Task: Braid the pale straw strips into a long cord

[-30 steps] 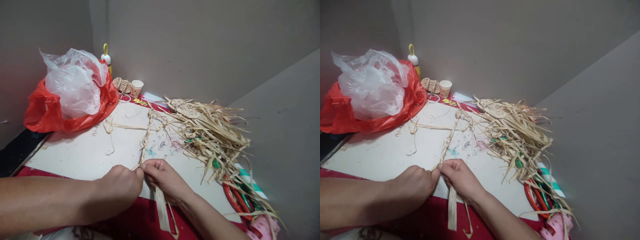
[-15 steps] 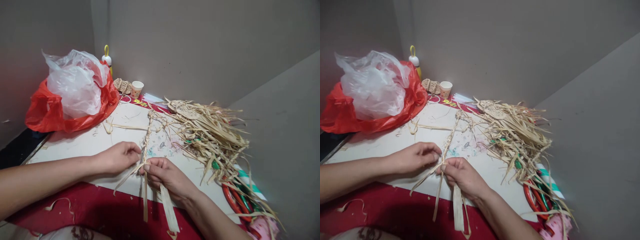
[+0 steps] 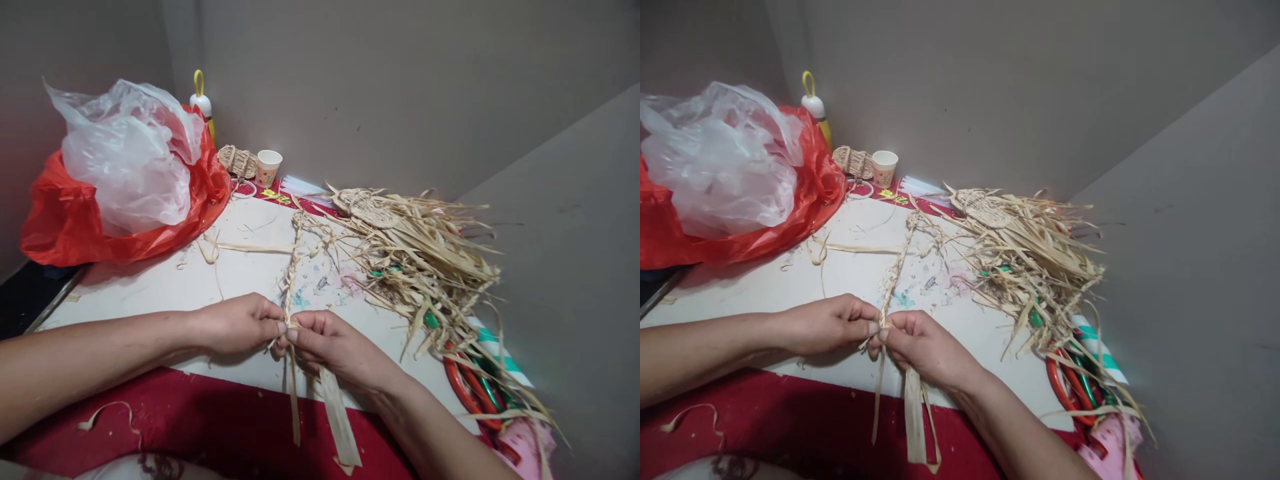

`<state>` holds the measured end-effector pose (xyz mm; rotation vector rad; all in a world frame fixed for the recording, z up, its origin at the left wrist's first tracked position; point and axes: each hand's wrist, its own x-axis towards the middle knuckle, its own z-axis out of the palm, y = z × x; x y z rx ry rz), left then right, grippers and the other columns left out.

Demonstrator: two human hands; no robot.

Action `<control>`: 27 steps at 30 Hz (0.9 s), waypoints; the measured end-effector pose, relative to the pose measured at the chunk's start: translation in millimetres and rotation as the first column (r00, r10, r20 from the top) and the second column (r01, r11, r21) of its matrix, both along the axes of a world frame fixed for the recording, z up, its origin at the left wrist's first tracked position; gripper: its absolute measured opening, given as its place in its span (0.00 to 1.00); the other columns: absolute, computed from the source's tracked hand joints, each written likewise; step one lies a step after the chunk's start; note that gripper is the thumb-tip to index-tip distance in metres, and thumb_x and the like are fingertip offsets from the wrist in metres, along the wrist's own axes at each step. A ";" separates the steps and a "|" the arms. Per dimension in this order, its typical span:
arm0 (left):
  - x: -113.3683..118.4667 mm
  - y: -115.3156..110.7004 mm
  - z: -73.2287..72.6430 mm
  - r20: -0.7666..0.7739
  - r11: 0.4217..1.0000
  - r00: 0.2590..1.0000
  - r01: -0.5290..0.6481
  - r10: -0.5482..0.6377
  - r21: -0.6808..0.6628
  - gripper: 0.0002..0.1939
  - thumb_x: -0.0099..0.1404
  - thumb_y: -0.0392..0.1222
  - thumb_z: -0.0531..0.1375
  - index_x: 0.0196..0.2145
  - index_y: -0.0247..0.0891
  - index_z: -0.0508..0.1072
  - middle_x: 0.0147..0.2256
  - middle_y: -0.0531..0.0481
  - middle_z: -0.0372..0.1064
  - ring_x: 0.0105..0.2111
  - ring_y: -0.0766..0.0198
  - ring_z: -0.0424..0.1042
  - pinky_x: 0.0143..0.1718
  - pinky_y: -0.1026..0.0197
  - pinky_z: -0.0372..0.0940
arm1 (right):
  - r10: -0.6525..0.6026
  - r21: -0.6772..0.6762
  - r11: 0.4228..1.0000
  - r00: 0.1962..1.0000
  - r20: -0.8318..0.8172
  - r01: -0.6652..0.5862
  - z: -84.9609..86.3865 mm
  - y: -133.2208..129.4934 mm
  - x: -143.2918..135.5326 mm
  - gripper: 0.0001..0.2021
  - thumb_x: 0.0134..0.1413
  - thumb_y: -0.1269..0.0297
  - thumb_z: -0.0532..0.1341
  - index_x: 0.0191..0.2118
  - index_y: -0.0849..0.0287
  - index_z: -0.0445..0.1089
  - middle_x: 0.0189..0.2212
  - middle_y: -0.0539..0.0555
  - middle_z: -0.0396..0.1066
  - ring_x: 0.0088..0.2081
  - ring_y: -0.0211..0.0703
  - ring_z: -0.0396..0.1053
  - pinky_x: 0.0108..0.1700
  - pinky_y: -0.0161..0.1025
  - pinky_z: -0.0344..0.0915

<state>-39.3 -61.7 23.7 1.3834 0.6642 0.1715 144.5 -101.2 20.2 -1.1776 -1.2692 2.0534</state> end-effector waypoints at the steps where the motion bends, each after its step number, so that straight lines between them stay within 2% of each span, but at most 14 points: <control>1: -0.2 0.7 0.0 -0.007 1.000 1.000 0.010 -0.010 -0.004 0.12 0.62 0.43 0.53 0.28 0.33 0.71 0.28 0.51 0.69 0.29 0.69 0.65 0.38 0.65 0.59 | 0.007 0.009 1.000 1.000 0.008 -0.007 -0.5 0.1 0.3 0.14 0.54 0.57 0.59 0.30 0.65 0.72 0.14 0.44 0.54 0.17 0.29 0.46 0.20 0.32 0.44; 7: 1.8 3.4 3.6 -0.078 0.997 0.997 0.011 -0.017 -0.075 0.08 0.58 0.40 0.55 0.27 0.33 0.70 0.25 0.51 0.69 0.26 0.70 0.65 0.32 0.67 0.59 | 0.032 0.048 0.998 0.996 0.083 -0.036 0.0 -0.3 -1.0 0.15 0.54 0.56 0.58 0.27 0.64 0.68 0.15 0.44 0.53 0.17 0.29 0.46 0.20 0.32 0.43; 9: 2.7 4.0 5.1 -0.123 0.997 0.992 0.003 -0.012 -0.079 0.07 0.57 0.39 0.54 0.26 0.34 0.69 0.22 0.53 0.67 0.22 0.72 0.61 0.27 0.69 0.55 | 0.026 0.052 0.998 0.994 0.105 -0.032 -0.1 -0.4 -1.3 0.15 0.53 0.55 0.59 0.26 0.63 0.66 0.15 0.44 0.54 0.17 0.29 0.47 0.20 0.32 0.43; 13: 2.8 4.1 6.5 -0.191 0.998 0.981 -0.038 0.030 -0.039 0.10 0.56 0.40 0.52 0.26 0.34 0.71 0.16 0.58 0.55 0.16 0.73 0.47 0.19 0.67 0.46 | 0.043 0.072 0.996 0.987 0.156 -0.055 -2.8 0.2 0.0 0.17 0.54 0.52 0.57 0.29 0.64 0.67 0.15 0.44 0.53 0.18 0.30 0.48 0.20 0.31 0.44; 16: 2.5 2.6 5.7 -0.214 0.994 0.975 -0.042 0.064 0.104 0.12 0.56 0.38 0.50 0.25 0.34 0.72 0.19 0.56 0.59 0.19 0.72 0.52 0.22 0.68 0.50 | 0.082 0.088 0.991 0.968 0.235 -0.105 -4.0 0.3 0.9 0.17 0.57 0.52 0.55 0.30 0.64 0.67 0.16 0.44 0.51 0.18 0.30 0.45 0.20 0.32 0.42; 19: 2.9 0.5 2.0 -0.261 0.978 0.959 -0.056 0.109 0.202 0.12 0.57 0.41 0.50 0.26 0.34 0.71 0.22 0.55 0.63 0.23 0.70 0.57 0.26 0.67 0.53 | 0.073 0.143 0.983 0.956 0.284 -0.118 -1.9 -0.5 -0.2 0.15 0.57 0.55 0.55 0.27 0.61 0.62 0.17 0.44 0.49 0.20 0.30 0.44 0.21 0.31 0.42; 22: 3.3 -0.5 -2.1 -0.255 0.974 0.963 -0.031 0.090 0.226 0.13 0.59 0.45 0.51 0.26 0.35 0.69 0.23 0.55 0.63 0.24 0.69 0.58 0.26 0.67 0.53 | 0.057 0.193 0.974 0.949 0.309 -0.121 2.9 -1.4 -1.8 0.14 0.57 0.57 0.55 0.25 0.60 0.58 0.18 0.44 0.49 0.21 0.31 0.44 0.22 0.31 0.43; 27: 3.7 0.1 -2.7 -0.181 0.979 0.981 -0.039 0.076 0.198 0.12 0.59 0.45 0.50 0.23 0.35 0.64 0.21 0.57 0.56 0.23 0.71 0.54 0.25 0.68 0.51 | 0.081 0.245 0.954 0.937 0.340 -0.171 11.6 -1.8 0.7 0.15 0.57 0.55 0.54 0.26 0.61 0.60 0.20 0.45 0.48 0.23 0.32 0.45 0.23 0.31 0.45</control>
